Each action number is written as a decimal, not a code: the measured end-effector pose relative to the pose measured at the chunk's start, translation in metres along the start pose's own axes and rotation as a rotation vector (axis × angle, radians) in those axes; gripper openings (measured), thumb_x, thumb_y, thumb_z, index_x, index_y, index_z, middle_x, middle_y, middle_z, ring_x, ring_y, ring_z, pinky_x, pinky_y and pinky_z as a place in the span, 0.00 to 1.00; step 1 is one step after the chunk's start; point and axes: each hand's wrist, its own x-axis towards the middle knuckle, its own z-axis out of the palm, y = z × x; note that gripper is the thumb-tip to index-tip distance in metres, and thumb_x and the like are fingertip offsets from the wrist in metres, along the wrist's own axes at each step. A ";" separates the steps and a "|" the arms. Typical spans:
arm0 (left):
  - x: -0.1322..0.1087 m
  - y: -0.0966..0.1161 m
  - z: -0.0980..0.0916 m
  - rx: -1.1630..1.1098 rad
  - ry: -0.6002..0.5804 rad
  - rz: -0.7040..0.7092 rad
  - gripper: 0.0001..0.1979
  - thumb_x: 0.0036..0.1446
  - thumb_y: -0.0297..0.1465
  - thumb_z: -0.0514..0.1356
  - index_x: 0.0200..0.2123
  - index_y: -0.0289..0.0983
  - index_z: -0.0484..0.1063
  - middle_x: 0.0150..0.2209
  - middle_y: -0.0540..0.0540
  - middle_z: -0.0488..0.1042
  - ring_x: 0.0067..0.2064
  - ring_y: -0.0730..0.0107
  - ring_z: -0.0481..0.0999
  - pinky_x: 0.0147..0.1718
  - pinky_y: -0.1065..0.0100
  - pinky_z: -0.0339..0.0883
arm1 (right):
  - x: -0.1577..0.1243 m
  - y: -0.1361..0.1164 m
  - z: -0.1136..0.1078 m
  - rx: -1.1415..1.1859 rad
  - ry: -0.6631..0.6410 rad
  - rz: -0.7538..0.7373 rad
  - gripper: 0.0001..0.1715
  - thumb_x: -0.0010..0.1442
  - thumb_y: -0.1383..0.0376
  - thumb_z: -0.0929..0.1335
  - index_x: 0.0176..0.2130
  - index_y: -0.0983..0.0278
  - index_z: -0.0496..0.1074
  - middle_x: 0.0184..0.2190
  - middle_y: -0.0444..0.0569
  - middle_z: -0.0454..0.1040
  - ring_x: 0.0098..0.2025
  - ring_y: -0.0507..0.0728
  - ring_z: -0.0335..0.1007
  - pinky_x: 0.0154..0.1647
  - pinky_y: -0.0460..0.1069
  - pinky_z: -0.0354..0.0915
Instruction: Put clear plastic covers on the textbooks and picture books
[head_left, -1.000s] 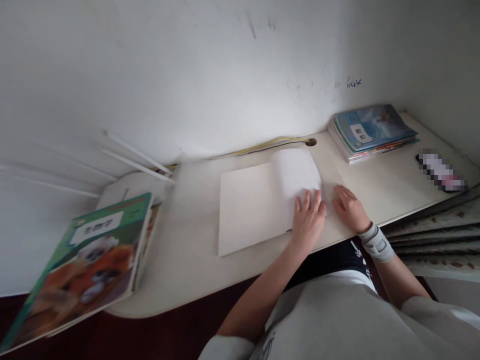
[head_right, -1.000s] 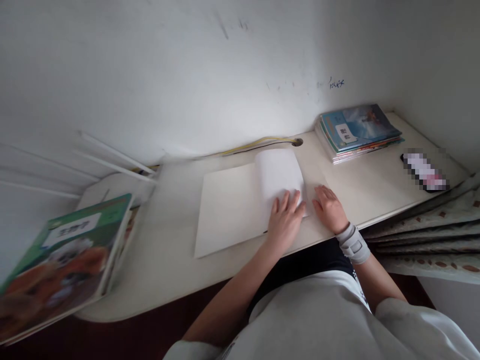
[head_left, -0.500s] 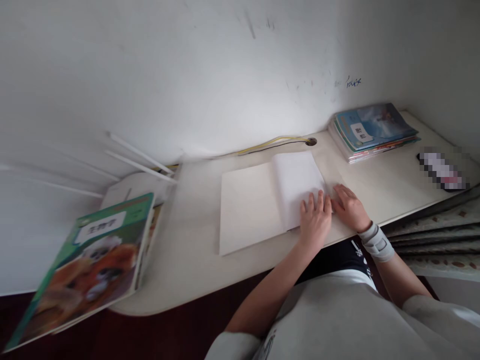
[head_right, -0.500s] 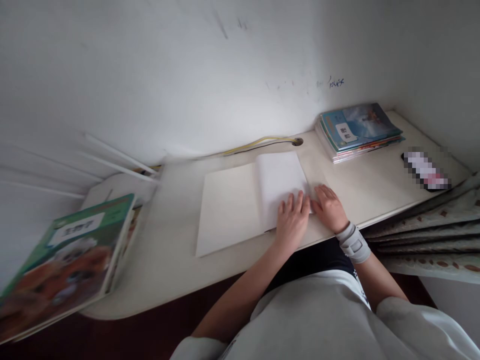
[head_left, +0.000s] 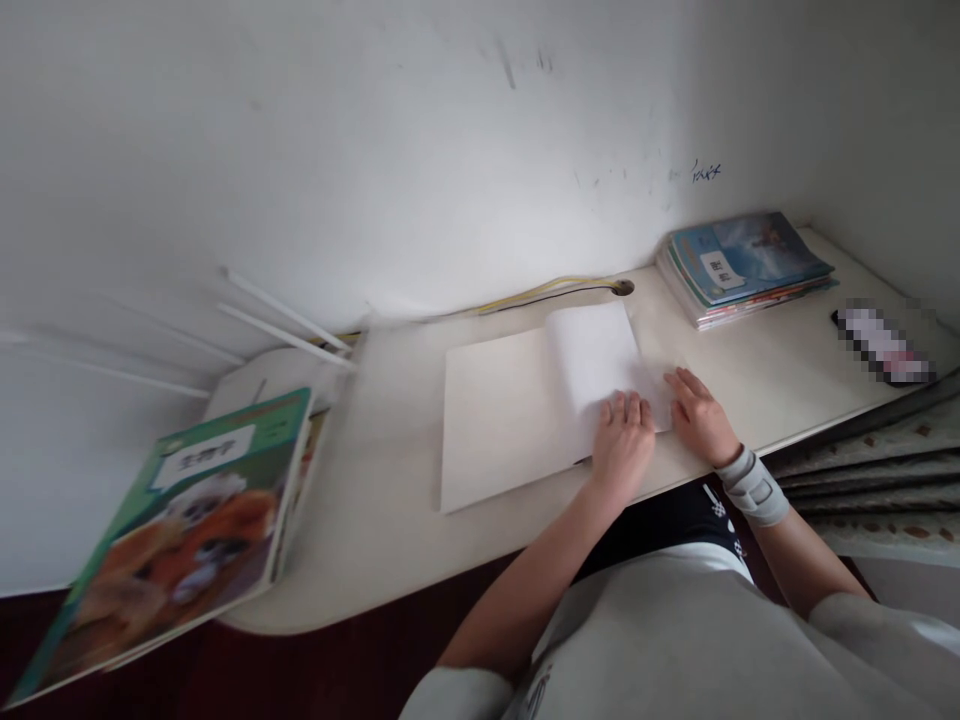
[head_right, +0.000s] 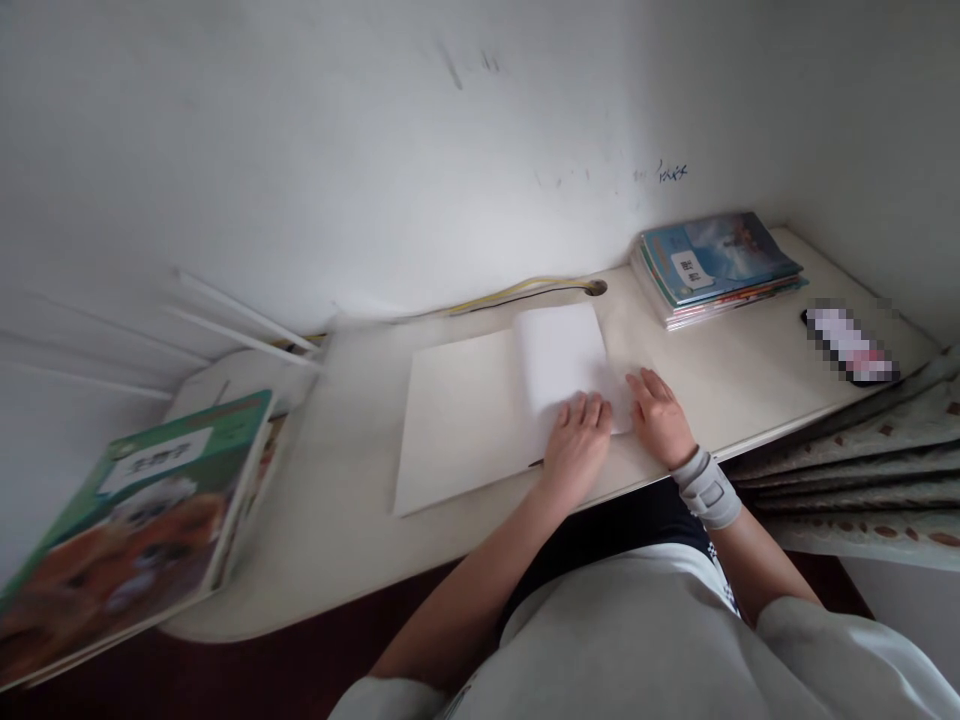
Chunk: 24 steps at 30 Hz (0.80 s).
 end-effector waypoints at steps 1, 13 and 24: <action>0.002 0.004 0.000 0.006 0.002 0.004 0.20 0.61 0.23 0.45 0.53 0.27 0.67 0.55 0.32 0.67 0.57 0.51 0.65 0.54 0.52 0.59 | 0.000 0.000 0.000 -0.002 0.001 -0.004 0.26 0.56 0.73 0.58 0.54 0.69 0.65 0.55 0.60 0.64 0.60 0.62 0.58 0.59 0.59 0.60; 0.019 -0.012 -0.019 -0.127 -0.208 0.173 0.20 0.62 0.38 0.51 0.48 0.28 0.69 0.45 0.33 0.74 0.46 0.54 0.74 0.38 0.62 0.68 | -0.001 -0.001 0.001 -0.076 -0.038 -0.039 0.27 0.58 0.71 0.60 0.57 0.64 0.63 0.61 0.58 0.57 0.63 0.64 0.50 0.59 0.62 0.58; 0.170 -0.113 -0.029 -0.132 -0.197 -0.243 0.17 0.62 0.34 0.48 0.46 0.30 0.71 0.46 0.35 0.74 0.48 0.56 0.72 0.45 0.61 0.62 | 0.000 -0.001 0.005 -0.166 -0.021 -0.084 0.22 0.57 0.74 0.61 0.51 0.65 0.70 0.59 0.60 0.60 0.62 0.64 0.53 0.57 0.61 0.60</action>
